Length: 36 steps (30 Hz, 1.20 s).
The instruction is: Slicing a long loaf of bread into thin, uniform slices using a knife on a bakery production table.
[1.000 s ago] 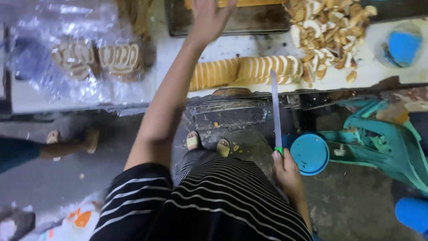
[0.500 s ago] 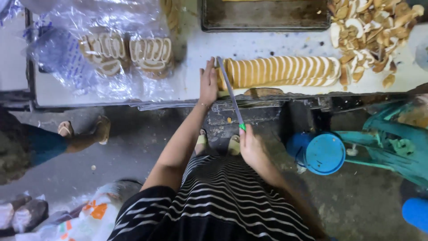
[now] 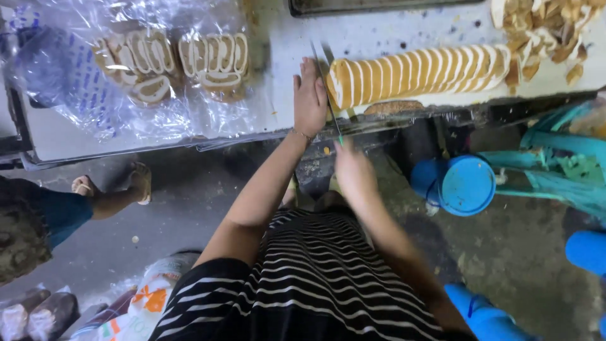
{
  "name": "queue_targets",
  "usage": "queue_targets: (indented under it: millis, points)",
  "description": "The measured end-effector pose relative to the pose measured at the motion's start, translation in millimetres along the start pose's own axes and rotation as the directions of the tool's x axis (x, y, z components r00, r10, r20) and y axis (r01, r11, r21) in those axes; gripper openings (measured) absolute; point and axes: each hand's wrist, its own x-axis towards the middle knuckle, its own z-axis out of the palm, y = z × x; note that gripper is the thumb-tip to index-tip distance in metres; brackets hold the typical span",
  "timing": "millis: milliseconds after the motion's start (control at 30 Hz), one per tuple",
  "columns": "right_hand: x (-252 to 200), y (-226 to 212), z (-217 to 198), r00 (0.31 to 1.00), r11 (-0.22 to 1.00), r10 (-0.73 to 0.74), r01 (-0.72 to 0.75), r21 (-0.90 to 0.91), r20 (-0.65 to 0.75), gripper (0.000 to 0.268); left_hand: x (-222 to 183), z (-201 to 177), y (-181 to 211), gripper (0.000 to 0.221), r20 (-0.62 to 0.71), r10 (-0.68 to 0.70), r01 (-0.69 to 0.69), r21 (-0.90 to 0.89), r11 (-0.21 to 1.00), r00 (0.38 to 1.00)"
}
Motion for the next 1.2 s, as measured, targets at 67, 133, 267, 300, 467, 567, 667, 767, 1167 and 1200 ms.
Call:
queue_targets:
  millis: [67, 133, 267, 300, 467, 567, 667, 767, 1167, 1200]
  points:
    - [39, -19, -10, 0.998, 0.987, -0.064, 0.066, 0.148, -0.021, 0.037, 4, 4, -7, 0.069, -0.019, 0.041, -0.041, 0.035, 0.999, 0.999]
    - [15, -9, -14, 0.998, 0.992, -0.058, 0.056, 0.116, 0.015, 0.038, 1, 5, -7, 0.07, -0.008, 0.037, -0.037, 0.035, 0.999, 0.999]
    - [-43, 29, -7, 0.998, 0.998, -0.057, 0.057, -0.001, 0.032, 0.039, 5, 2, 0, 0.073, 0.007, 0.014, -0.014, 0.009, 1.0, 1.0]
    - [-28, 24, -6, 0.998, 0.998, -0.055, 0.055, 0.0, 0.035, 0.039, 6, 3, -4, 0.073, 0.009, 0.011, -0.011, 0.01, 1.0, 1.0]
    - [53, -23, -8, 0.997, 0.976, 0.025, -0.041, 0.213, 0.075, 0.041, 4, 7, -8, 0.069, -0.03, 0.032, -0.031, 0.005, 0.999, 0.999]
    - [38, -4, -8, 0.985, 0.94, 0.07, -0.118, 0.321, 0.159, 0.04, 6, 11, -16, 0.064, -0.026, 0.04, -0.039, 0.016, 0.999, 0.999]
    - [-28, 46, 18, 0.992, 0.993, -0.118, 0.117, 0.021, 0.04, 0.035, 6, 7, -8, 0.065, -0.005, -0.003, 0.003, 0.013, 1.0, 1.0]
    - [-4, 48, 30, 0.997, 0.995, -0.049, 0.044, 0.089, 0.054, 0.037, 8, 10, -7, 0.069, -0.009, -0.036, 0.036, 0.015, 0.999, 0.999]
    - [-15, 93, 88, 0.986, 0.972, 0.015, -0.053, 0.227, 0.163, 0.034, 9, 21, -39, 0.064, -0.009, 0.033, -0.033, -0.042, 0.999, 0.999]
    - [-33, 107, 86, 0.988, 0.973, 0.012, -0.047, 0.227, 0.153, 0.034, 14, 8, -29, 0.064, -0.014, 0.043, -0.044, -0.043, 0.998, 0.999]
